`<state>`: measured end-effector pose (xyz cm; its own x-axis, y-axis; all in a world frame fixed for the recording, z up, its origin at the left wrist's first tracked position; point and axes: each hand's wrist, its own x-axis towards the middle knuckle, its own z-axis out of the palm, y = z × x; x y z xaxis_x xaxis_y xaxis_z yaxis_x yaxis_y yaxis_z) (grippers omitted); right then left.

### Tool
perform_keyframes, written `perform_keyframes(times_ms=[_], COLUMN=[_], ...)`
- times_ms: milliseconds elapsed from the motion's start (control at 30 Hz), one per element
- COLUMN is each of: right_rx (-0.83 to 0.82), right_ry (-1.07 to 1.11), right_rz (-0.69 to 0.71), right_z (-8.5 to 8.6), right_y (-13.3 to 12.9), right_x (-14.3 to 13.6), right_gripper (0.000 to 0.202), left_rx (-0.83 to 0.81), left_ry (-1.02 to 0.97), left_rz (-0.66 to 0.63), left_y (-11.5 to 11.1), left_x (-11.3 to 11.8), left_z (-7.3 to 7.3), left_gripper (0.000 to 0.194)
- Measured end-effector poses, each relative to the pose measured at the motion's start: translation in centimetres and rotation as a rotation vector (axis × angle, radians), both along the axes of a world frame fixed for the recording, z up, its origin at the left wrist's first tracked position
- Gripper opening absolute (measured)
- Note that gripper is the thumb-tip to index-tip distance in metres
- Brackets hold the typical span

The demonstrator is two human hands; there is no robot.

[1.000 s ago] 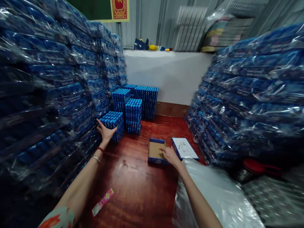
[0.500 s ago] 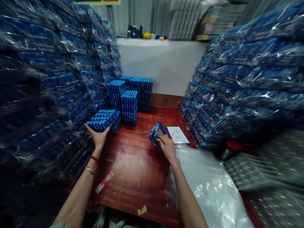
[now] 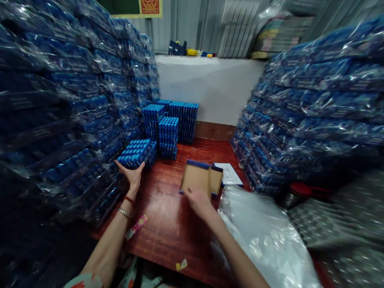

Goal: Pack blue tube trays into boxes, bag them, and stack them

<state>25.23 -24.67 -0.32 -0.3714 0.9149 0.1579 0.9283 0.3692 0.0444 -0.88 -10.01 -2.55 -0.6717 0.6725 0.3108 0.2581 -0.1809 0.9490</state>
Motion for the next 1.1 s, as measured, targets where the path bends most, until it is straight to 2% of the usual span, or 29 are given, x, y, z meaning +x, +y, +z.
perform_keyframes(times_ms=[100,167,233,300,367,433,467,533,633,833,1000,1100], right_rx=[-0.110,-0.150,-0.123,-0.038,-0.040,-0.176,-0.249,-0.255,-0.082,0.073,0.117,0.132], right_ry=[0.026,0.151,0.448,0.919,1.402,1.738,1.827,1.846,1.699,1.449,1.293,1.262], right_rz=[0.204,0.258,0.163,-0.078,-0.300,-0.351,-0.337,-0.349,-0.451,-0.582,-0.531,-0.501], right_z=[-3.3,-4.9,-5.7,-5.9,-6.1,-6.5,-6.9,-7.6,-8.4,-8.5,-7.6,-7.7], right_y=[-1.7,-2.0,-1.5,-0.1,1.6,2.9,3.4,3.7,3.5,3.7,3.6,3.2], right_x=[-7.2,-10.3,-11.4,-11.0,-10.1,-9.4,-9.1,-8.8,-8.4,-7.1,-6.1,-5.5], right_gripper=[0.028,0.025,0.028,0.038,0.050,0.059,0.061,0.061,0.053,0.045,0.039,0.039], left_rx=[-0.014,-0.006,0.008,-0.004,-0.048,-0.111,-0.145,-0.218,-0.305,-0.339,-0.449,-0.450], left_ry=[0.049,0.106,0.154,0.180,0.185,0.192,0.200,0.230,0.309,0.486,0.633,0.674], left_rz=[0.040,0.054,0.039,-0.017,-0.116,-0.229,-0.274,-0.320,-0.349,-0.444,-0.394,-0.439], left_y=[-1.4,-3.4,-6.1,-9.3,-12.7,-15.8,-17.1,-19.0,-20.1,-19.4,-18.9,-18.7], left_x=[0.5,0.9,1.5,2.5,3.7,5.2,5.8,6.8,7.0,5.3,5.3,5.7], left_z=[-0.2,-0.5,-1.2,-2.5,-4.1,-5.7,-6.4,-7.3,-7.5,-7.6,-8.1,-8.4], left_gripper=[0.125,0.122,0.119,0.117,0.116,0.116,0.116,0.115,0.115,0.117,0.120,0.120])
